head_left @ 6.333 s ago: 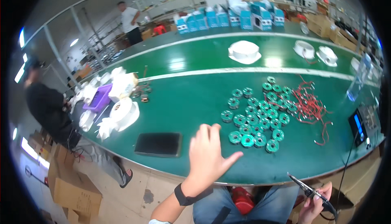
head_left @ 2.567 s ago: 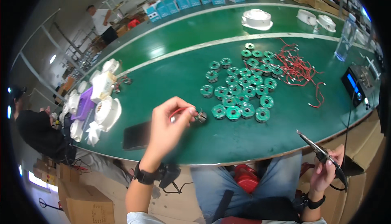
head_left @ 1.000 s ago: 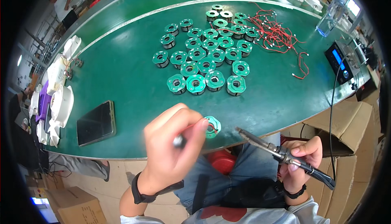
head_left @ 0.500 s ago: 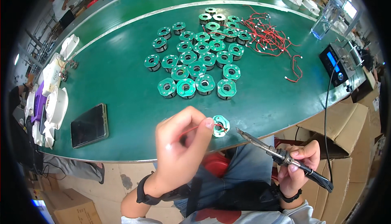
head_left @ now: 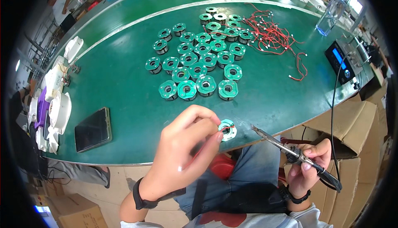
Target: The person uses a soldering iron to attach red wires to green circular electronic components on a green workbench. They handle the components one by one, soldering the wires and placing the finished units into a pile. The person also briefly picks up a dropped item from the floor and wipes the soldering iron tip with a tissue.
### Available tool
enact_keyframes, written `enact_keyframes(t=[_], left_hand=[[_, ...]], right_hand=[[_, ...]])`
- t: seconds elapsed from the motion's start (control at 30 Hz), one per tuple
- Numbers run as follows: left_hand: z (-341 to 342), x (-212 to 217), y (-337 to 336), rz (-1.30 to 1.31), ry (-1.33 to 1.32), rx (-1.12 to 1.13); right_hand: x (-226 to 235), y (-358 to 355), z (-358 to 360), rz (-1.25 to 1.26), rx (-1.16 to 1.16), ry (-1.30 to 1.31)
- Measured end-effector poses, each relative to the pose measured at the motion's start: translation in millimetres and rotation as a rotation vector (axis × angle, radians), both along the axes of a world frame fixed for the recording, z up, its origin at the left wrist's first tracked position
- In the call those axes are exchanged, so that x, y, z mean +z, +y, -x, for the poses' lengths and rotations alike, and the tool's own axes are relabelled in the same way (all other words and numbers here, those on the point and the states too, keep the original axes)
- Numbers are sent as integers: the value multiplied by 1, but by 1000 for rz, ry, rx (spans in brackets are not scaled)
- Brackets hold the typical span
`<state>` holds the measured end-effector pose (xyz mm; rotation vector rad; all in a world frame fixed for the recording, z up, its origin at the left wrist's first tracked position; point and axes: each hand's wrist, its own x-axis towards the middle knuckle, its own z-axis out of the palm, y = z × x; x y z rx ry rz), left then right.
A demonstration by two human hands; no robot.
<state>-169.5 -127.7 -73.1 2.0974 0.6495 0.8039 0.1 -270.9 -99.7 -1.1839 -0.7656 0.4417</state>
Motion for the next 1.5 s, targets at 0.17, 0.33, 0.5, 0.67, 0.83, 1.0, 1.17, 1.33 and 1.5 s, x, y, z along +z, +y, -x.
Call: enact_keyframes(t=[0.17, 0.33, 0.5, 0.67, 0.83, 1.0, 1.17, 1.33, 1.5], left_hand=[[0, -8, -4, -39, -36, 76], [1, -12, -4, -53, -54, 88], [-3, -15, -3, -49, -83, 96], [-2, -15, -4, -45, -90, 93], [-1, -18, -2, -77, -118, 71], [0, -17, -2, -76, -102, 65], [0, -17, -2, -79, -100, 53], [0, -17, -2, -84, -101, 44], [1, -17, -2, -78, -108, 36]], right_hand=[[0, -1, -4, 18, 107, 96], [-3, 1, 0, -33, 163, 88], [-4, 0, 2, -5, 171, 86], [-6, 0, 7, -39, 200, 61], [-3, 2, 16, -11, 71, -53], [-7, 3, 13, -112, 122, -190], [-10, 2, 15, -133, 85, -238], [-12, 2, 15, -131, 66, -271], [-10, 2, 18, -122, 49, -259]])
